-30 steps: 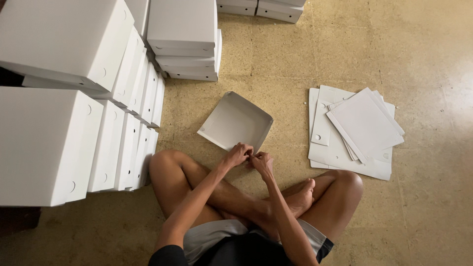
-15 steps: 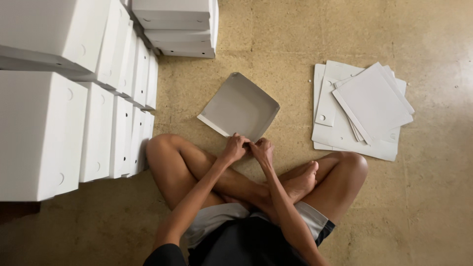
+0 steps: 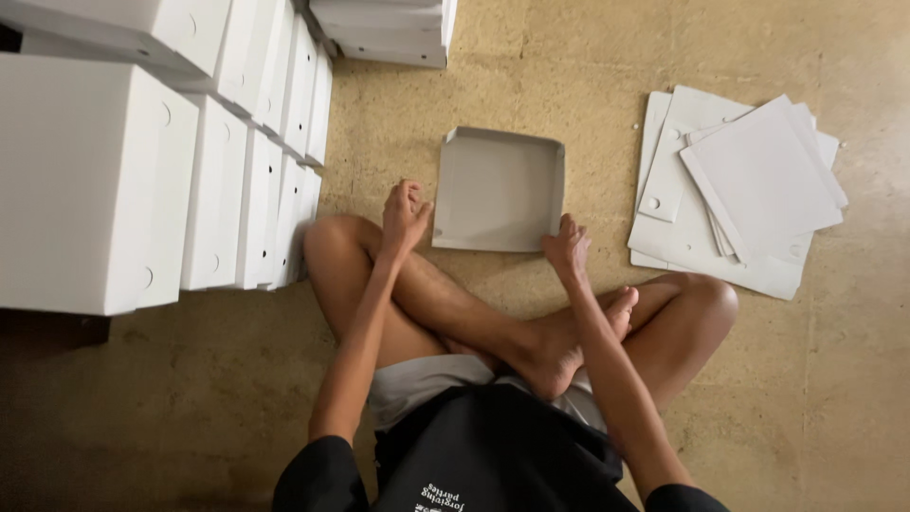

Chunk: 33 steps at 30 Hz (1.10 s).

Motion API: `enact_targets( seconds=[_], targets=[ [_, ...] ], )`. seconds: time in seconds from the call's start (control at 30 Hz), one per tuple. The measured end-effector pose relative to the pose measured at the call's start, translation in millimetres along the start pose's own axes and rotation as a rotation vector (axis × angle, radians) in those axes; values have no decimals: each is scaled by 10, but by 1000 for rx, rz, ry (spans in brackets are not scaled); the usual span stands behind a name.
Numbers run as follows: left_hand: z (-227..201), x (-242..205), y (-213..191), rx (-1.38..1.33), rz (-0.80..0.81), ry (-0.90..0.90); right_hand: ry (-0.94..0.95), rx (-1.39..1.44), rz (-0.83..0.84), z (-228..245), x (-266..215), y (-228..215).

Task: The person sits on the floor and assembles white cardboard boxes by folding the flat pieces and inserting tabs into slots. They handle the box components by hand, folding the sides up and securing them to form a box shape, then placing the finished box aside.

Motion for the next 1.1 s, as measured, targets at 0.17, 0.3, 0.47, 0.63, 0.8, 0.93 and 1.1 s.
enact_targets(
  seconds=[0.17,0.3,0.47,0.63,0.8,0.93,1.1],
  targets=[
    [302,-91,410,70,215,-112,-14,37,-10,164,-168,-278],
    [316,-49,563,95,235,-139,-53,3,-21,126,-55,-243],
    [119,-118,504,-1,211,-171,-125,-110,-412,581,-609,-515],
    [205,-82,577,60,217,-127,-610,50,-45,1249,-1317,43],
    [389,-57,719,139,217,-123,-807,-94,-327,1466,-1305,386],
    [379,-48,707,104,214,-140,-716,14,-343,1413,-1255,410],
    [383,-178,711,-97,185,-272,-231,184,-152,1211,-997,712]
  ],
)
Point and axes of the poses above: each hand's wrist, its own x-axis towards the middle knuckle, its own y-axis out of the palm, z = x × y, the point moved 6 cm from there along x, towards the middle knuckle, and after that the axes turned 10 degrees about y, right-handed, at the moved point
